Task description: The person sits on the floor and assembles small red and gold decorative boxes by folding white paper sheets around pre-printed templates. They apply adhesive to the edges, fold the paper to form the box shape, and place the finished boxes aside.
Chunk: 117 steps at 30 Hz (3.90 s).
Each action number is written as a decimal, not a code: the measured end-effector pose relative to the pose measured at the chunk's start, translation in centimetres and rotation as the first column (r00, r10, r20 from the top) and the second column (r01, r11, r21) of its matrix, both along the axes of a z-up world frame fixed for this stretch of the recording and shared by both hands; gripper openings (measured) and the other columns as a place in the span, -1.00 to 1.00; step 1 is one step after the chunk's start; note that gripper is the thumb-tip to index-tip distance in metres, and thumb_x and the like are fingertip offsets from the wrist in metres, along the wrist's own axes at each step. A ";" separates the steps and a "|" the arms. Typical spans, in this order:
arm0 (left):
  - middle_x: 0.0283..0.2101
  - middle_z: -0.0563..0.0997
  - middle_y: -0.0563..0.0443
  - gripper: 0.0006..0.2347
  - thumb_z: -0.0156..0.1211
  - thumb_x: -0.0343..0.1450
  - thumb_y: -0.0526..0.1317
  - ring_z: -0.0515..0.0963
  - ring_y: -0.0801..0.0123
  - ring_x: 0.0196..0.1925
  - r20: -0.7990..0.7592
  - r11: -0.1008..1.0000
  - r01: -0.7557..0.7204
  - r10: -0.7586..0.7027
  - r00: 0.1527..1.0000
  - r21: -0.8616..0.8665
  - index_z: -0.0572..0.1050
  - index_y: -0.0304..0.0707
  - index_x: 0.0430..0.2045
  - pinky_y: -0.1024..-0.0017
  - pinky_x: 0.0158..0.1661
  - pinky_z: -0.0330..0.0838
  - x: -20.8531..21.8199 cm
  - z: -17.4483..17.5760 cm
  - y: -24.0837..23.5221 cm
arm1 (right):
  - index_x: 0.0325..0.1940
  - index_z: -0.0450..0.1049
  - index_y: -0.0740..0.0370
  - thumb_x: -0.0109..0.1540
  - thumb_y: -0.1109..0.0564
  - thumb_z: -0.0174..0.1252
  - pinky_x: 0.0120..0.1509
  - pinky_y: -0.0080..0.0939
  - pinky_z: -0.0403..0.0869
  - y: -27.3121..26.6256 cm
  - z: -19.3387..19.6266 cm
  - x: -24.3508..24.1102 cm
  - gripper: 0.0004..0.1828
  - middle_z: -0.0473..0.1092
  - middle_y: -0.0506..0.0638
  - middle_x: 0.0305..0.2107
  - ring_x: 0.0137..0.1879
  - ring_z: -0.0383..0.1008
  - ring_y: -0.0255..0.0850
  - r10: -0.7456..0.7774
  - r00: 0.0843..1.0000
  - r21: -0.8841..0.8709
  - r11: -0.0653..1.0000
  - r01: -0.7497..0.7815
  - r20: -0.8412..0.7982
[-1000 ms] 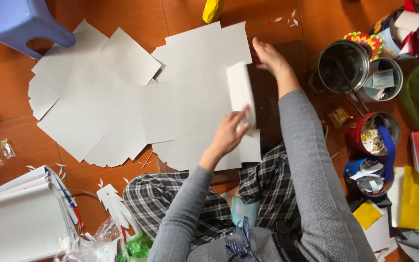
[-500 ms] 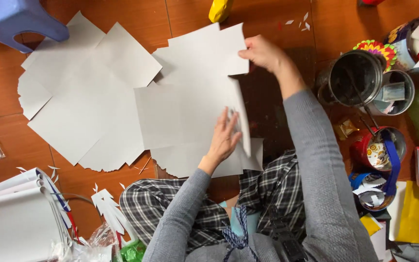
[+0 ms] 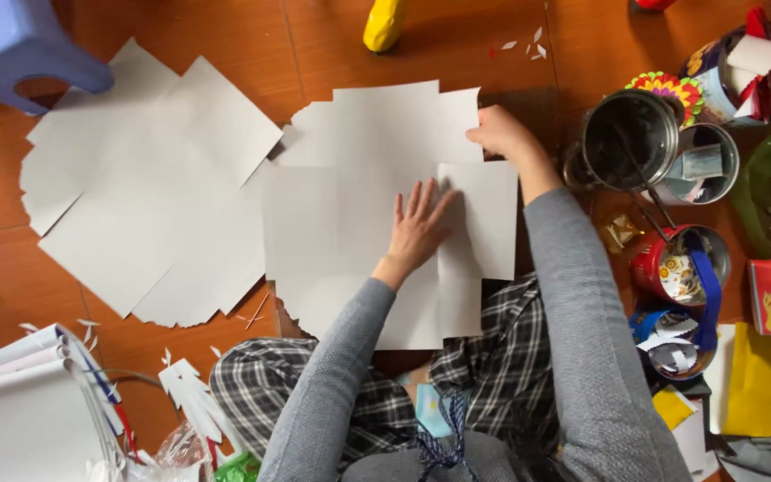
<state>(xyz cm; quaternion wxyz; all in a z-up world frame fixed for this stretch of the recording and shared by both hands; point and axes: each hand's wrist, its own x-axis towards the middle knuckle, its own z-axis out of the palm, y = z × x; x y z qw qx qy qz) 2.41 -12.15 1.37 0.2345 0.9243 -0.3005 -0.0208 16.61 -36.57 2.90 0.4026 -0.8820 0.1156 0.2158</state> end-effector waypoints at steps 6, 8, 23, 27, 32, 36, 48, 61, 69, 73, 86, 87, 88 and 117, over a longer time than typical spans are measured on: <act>0.49 -0.08 -0.01 -0.21 0.25 0.25 0.22 -0.14 0.07 0.52 -0.107 0.975 0.034 -0.011 0.994 0.220 0.02 0.24 0.38 -0.19 0.36 -0.21 3.8 -0.9 0.1 | -0.11 0.38 0.34 0.03 -0.10 0.31 -0.09 0.21 0.47 1.8 -3.5 -0.8 -0.45 0.43 0.28 -0.26 -0.08 0.48 0.24 -0.045 0.979 -0.337 0.935 0.112 0.201; 0.50 -0.10 0.04 -0.20 0.22 0.26 0.24 -0.17 0.08 0.52 -0.183 0.973 0.055 -0.014 0.983 0.224 -0.04 0.28 0.40 -0.19 0.36 -0.26 4.6 -0.5 0.0 | 0.08 0.30 0.29 0.00 -0.06 0.35 0.06 0.27 0.45 3.8 -2.7 -1.2 -0.31 0.42 0.30 -0.10 0.05 0.45 0.28 -0.156 0.954 -0.308 0.922 0.234 0.256; 0.50 -0.23 0.09 -0.41 0.02 0.43 0.12 -0.26 0.06 0.52 -0.339 0.950 0.107 -0.001 0.941 0.293 -0.08 0.52 0.37 -0.24 0.34 -0.37 5.1 0.2 -0.7 | 0.34 0.12 0.37 0.06 0.22 0.27 0.21 0.27 0.43 4.9 -1.5 -2.9 -0.20 0.24 0.48 0.15 0.18 0.32 0.41 -0.320 0.900 -0.056 0.935 0.351 0.296; 0.50 -0.23 0.07 -0.37 0.03 0.43 0.11 -0.27 0.06 0.52 -0.347 0.949 0.103 0.007 0.938 0.298 -0.10 0.37 0.40 -0.19 0.36 -0.38 5.2 -0.2 -0.7 | 0.01 0.34 0.45 0.13 0.18 0.19 0.01 0.23 0.50 8.3 1.6 -2.9 -0.58 0.37 0.41 -0.12 0.03 0.43 0.34 -0.325 0.840 -0.048 0.923 0.382 0.435; 0.50 -0.19 0.06 -0.26 0.15 0.36 0.17 -0.22 0.10 0.51 -0.349 0.966 0.066 0.027 0.937 0.252 -0.06 0.10 0.41 -0.17 0.37 -0.32 5.5 -0.3 -0.4 | 0.44 -0.17 0.55 0.38 0.19 -0.11 0.56 0.26 -0.16 12.6 3.5 -3.7 -0.36 -0.21 0.59 0.35 0.49 -0.24 0.38 -0.421 0.810 0.257 0.904 0.341 0.408; 0.37 0.11 0.21 -0.47 0.00 0.38 -0.14 0.04 0.26 0.41 -0.256 1.000 -0.015 0.018 0.966 0.014 0.10 -0.02 0.30 0.07 0.27 -0.14 6.2 -0.1 0.5 | 0.53 -0.29 0.11 0.30 0.25 -0.24 0.61 -0.15 -0.17 13.2 -1.0 -2.0 -0.28 -0.25 0.08 0.48 0.59 -0.21 -0.08 -0.529 0.747 0.468 0.821 0.329 0.403; 0.09 0.49 -0.24 -0.66 0.13 0.27 -0.39 0.39 -0.08 0.22 0.069 0.940 0.028 -0.005 0.998 -0.339 0.50 -0.31 -0.05 0.07 0.17 0.28 9.5 -2.1 8.8 | 0.52 -0.08 0.17 0.36 -0.24 -0.02 0.50 0.24 -0.09 14.9 -5.8 -2.3 -0.22 -0.22 0.25 0.43 0.53 -0.30 0.18 0.279 0.847 -0.492 0.870 -0.024 0.452; 0.10 0.34 -0.11 -0.14 0.49 0.19 0.07 0.33 0.13 0.17 -0.018 0.654 -0.596 0.680 0.733 0.467 0.05 -0.20 0.30 0.14 0.18 0.20 18.4 0.5 15.5 | 0.48 -0.11 0.32 0.27 -0.28 0.13 0.49 0.26 -0.04 15.4 -3.9 -3.9 -0.05 -0.21 0.37 0.40 0.52 -0.22 0.24 0.188 0.855 -0.532 0.839 0.116 0.483; -0.26 0.50 -0.04 -0.43 0.62 -0.09 0.10 0.55 -0.01 -0.13 -0.257 0.754 -0.549 0.646 0.718 0.362 0.41 -0.03 -0.37 -0.06 -0.16 0.42 22.7 -6.1 20.0 | 0.49 -0.05 0.28 0.24 -0.21 0.09 0.47 0.28 -0.06 15.0 -2.9 -5.4 -0.10 -0.21 0.34 0.41 0.52 -0.21 0.20 0.179 0.865 -0.577 0.803 0.147 0.469; -0.25 0.51 -0.27 -0.62 0.59 -0.02 0.00 0.58 -0.24 -0.13 -0.326 0.863 -0.428 0.500 0.803 0.268 0.61 -0.18 -0.52 -0.06 -0.12 0.48 23.0 -0.1 19.5 | 0.50 -0.03 0.24 0.25 -0.19 0.06 0.46 0.29 -0.05 14.9 -2.2 -5.6 -0.15 -0.16 0.35 0.40 0.52 -0.18 0.20 0.186 0.864 -0.572 0.809 0.136 0.468; 0.43 0.02 -0.24 -0.41 -0.14 0.50 0.19 -0.02 -0.03 0.46 -0.851 0.622 -0.645 -0.066 0.522 -0.444 0.09 -0.16 0.35 0.01 0.39 -0.20 13.9 12.6 12.2 | 0.46 0.08 0.16 0.27 -0.09 0.06 0.45 0.28 -0.05 15.3 -1.4 -5.6 -0.28 -0.02 0.27 0.38 0.51 -0.14 0.11 0.199 0.852 -0.577 0.805 0.139 0.484; 0.43 0.02 -0.27 -0.41 -0.27 0.52 0.23 -0.02 -0.07 0.46 -0.822 0.386 -0.727 -0.226 0.523 -0.568 0.06 -0.11 0.37 -0.01 0.39 -0.17 13.4 9.3 12.6 | 0.48 0.06 0.14 0.28 -0.09 0.05 0.46 0.27 -0.08 15.2 -1.8 -5.6 -0.28 -0.05 0.26 0.39 0.52 -0.18 0.08 0.195 0.854 -0.566 0.814 0.134 0.483; 0.44 0.02 -0.30 -0.41 -0.40 0.54 0.26 -0.02 -0.11 0.47 -0.753 0.115 -0.778 -0.372 0.543 -0.618 0.02 -0.07 0.39 -0.04 0.39 -0.14 12.7 6.0 12.9 | 0.49 0.04 0.12 0.30 -0.09 0.04 0.47 0.26 -0.12 15.0 -2.2 -5.7 -0.28 -0.07 0.24 0.41 0.54 -0.21 0.06 0.194 0.856 -0.557 0.821 0.126 0.479; 0.39 0.13 -0.14 -0.31 0.24 0.33 -0.08 0.23 0.00 0.39 -0.020 0.941 -0.335 0.335 0.942 -0.042 0.02 -0.01 0.36 0.02 0.20 0.23 12.1 2.8 8.9 | 0.44 -0.08 0.31 0.15 0.40 -0.07 0.56 0.00 0.12 8.6 0.1 -6.0 -0.24 -0.08 0.32 0.37 0.50 -0.03 0.19 -0.028 0.763 -0.106 0.986 0.126 0.645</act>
